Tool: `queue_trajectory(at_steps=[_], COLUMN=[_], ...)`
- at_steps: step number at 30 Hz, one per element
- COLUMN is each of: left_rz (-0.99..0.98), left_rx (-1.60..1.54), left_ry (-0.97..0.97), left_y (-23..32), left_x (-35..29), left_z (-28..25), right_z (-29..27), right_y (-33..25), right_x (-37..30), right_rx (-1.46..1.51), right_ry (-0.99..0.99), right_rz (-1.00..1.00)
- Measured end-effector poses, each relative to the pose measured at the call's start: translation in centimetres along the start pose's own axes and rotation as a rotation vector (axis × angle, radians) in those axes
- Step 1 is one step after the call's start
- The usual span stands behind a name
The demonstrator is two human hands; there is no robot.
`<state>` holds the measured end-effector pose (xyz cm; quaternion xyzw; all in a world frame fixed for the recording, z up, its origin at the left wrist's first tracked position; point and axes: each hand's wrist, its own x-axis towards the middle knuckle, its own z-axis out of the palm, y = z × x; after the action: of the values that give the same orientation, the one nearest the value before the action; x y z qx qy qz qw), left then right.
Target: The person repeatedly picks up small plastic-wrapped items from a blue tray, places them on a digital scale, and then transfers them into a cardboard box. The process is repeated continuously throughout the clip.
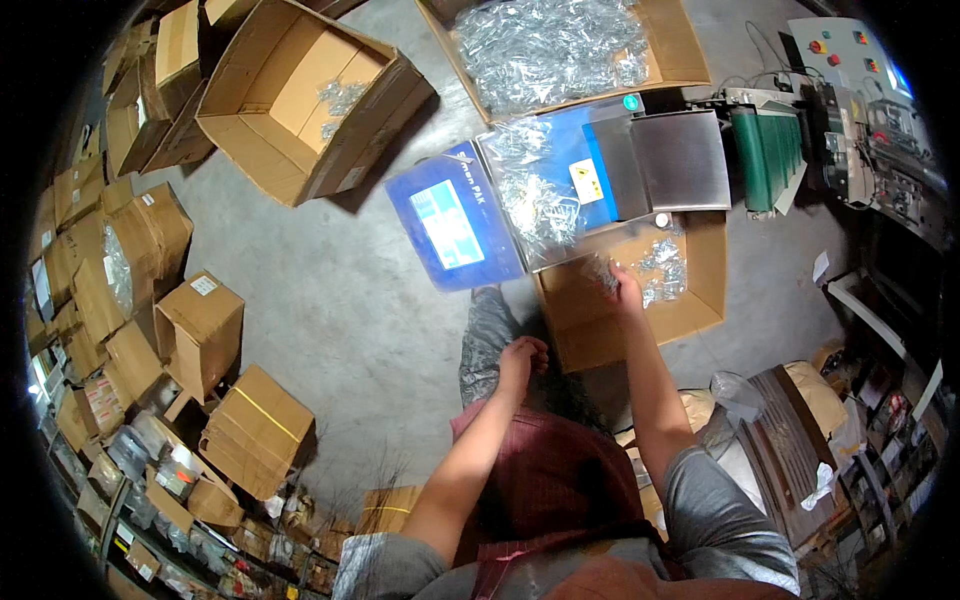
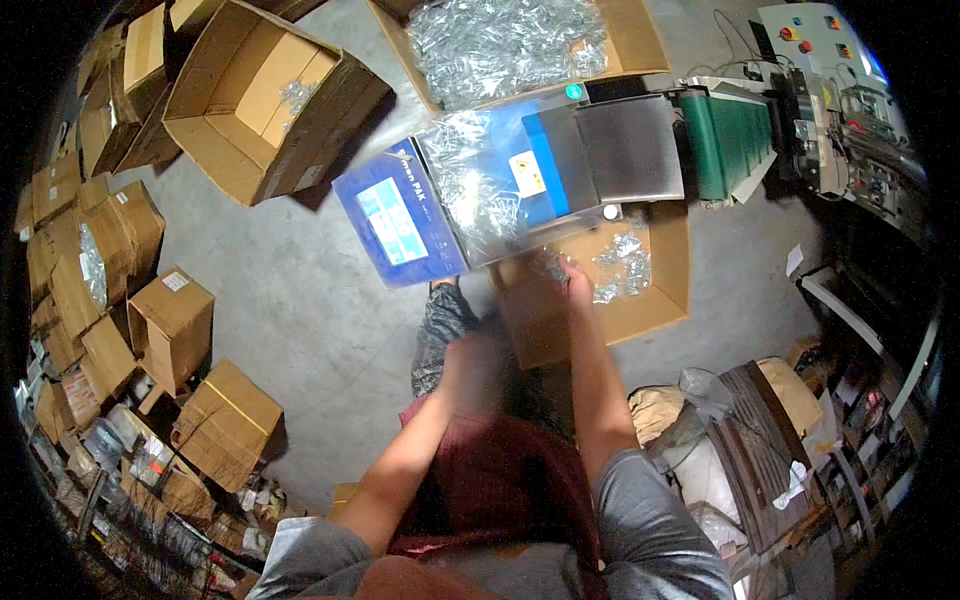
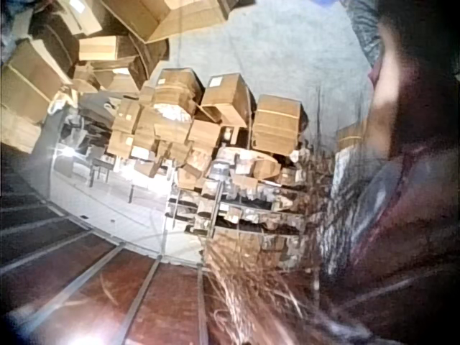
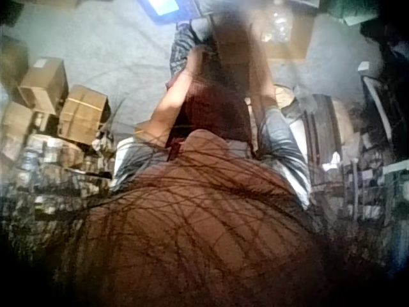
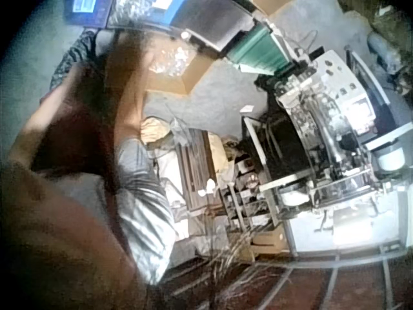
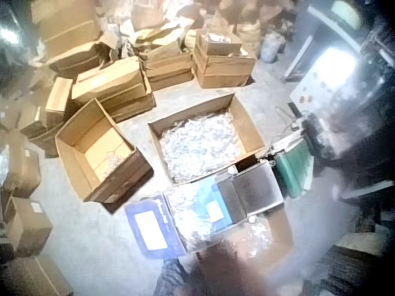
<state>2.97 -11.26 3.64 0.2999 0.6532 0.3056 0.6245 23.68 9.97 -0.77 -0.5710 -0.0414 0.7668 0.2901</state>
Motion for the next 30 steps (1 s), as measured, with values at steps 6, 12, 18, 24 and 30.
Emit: queue_trajectory(at_steps=[6,12,18,24,30], left_rz=[-0.198,-0.136,0.132,0.156,0.175], left_rx=[-0.454,-0.791,-0.367,-0.319,-0.075], left_ry=[0.076,0.052,0.061,0.123,0.077], left_y=[12.6,20.6,22.5,23.8,25.2], left_x=[0.1,0.9,1.0,0.3,-0.3], left_z=[-4.5,-6.5,-7.3,-8.0,-9.9], right_z=[7.0,13.0,17.8,18.9,21.4], right_y=[-2.1,-4.5,-6.9,-7.3,-9.2], right_x=[-10.8,-16.1,-18.9,-19.8,-20.3], right_rx=[-0.114,-0.282,-0.195,-0.321,-0.659], right_ry=[0.045,0.028,-0.039,-0.096,-0.284], right_rz=[0.032,0.002,0.003,0.054,-0.028])
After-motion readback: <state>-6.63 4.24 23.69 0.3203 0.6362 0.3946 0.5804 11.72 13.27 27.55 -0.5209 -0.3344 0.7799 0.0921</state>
